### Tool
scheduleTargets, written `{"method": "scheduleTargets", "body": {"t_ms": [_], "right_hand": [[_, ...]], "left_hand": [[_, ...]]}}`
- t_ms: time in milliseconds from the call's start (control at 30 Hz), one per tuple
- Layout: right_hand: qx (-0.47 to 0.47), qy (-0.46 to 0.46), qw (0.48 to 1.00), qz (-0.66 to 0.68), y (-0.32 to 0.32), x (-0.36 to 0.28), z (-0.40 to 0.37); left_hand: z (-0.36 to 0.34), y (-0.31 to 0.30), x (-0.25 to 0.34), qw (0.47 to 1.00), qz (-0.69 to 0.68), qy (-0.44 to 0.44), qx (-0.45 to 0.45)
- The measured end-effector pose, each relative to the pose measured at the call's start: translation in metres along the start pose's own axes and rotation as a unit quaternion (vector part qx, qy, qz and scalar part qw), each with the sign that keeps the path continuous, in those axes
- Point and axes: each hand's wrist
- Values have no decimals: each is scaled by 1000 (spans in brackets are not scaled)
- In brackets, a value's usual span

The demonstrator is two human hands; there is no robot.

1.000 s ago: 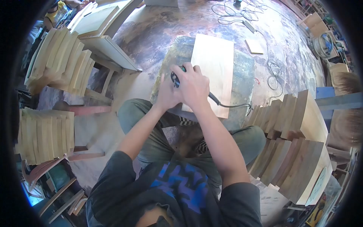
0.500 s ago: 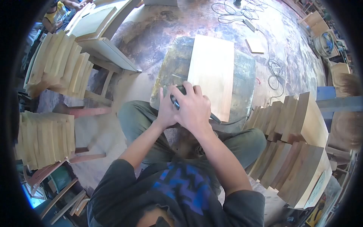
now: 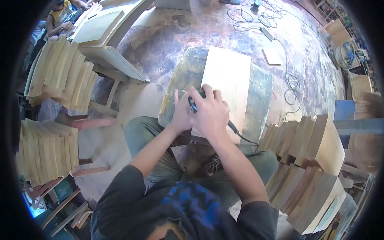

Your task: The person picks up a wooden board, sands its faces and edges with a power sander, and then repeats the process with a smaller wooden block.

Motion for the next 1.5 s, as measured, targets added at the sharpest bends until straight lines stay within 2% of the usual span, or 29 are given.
{"method": "scheduleTargets", "body": {"t_ms": [67,133,200,233,333,467,500,667,700,767,833,967,1033,1100,1133,1167,1267,1300,1400,1500], "right_hand": [[26,2,1000,-7,9,13,28],[44,-8,999,-12,20,29,58],[59,-18,998,-16,26,44,88],[55,-13,998,-14,27,47,102],[57,-3,998,-7,38,71,147],[39,31,999,-8,36,107,212],[27,43,999,-12,36,117,227],[52,3,998,-40,35,150,260],[54,3,998,-43,32,146,253],[46,2,999,-17,33,124,216],[56,-7,998,2,33,96,180],[31,-3,998,46,22,44,89],[2,-39,999,35,15,25,41],[-66,-17,997,45,-2,-5,-9],[-81,-20,995,58,-8,-15,-33],[-98,-23,992,71,-13,-22,-50],[-94,-9,994,45,-22,-16,-59],[-58,-14,998,35,-20,-5,-45],[-1,-4,1000,3,-7,29,15],[40,-18,999,-9,7,68,83]], "left_hand": [[37,-6,-7,999,5,-1,-42],[71,-8,-13,999,-14,-4,-35],[104,2,-28,1000,1,5,-18],[117,9,-30,999,18,9,37],[166,9,-45,1000,11,4,1],[232,30,-59,998,24,30,56],[252,33,-63,993,-117,-8,8],[293,49,-61,998,15,10,56],[283,47,-59,996,-70,2,48],[239,43,-52,987,-156,-13,35],[198,26,-43,999,7,-35,27],[99,-18,-12,999,-16,-27,-39],[43,-21,6,997,-37,-42,56],[-23,-26,12,1000,8,-13,21],[-54,-26,17,999,23,0,48],[-74,-31,26,999,-13,-44,-18],[-72,-19,29,999,-18,-13,-33],[-52,-11,29,1000,-1,4,0],[28,21,-2,998,6,58,12],[110,30,-18,998,6,58,11]]}}
Point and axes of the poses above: each hand's wrist, its own z-axis towards the middle knuckle, its own y-axis out of the palm, x = y × z, and after that the axes turned 15 degrees about z, right-handed
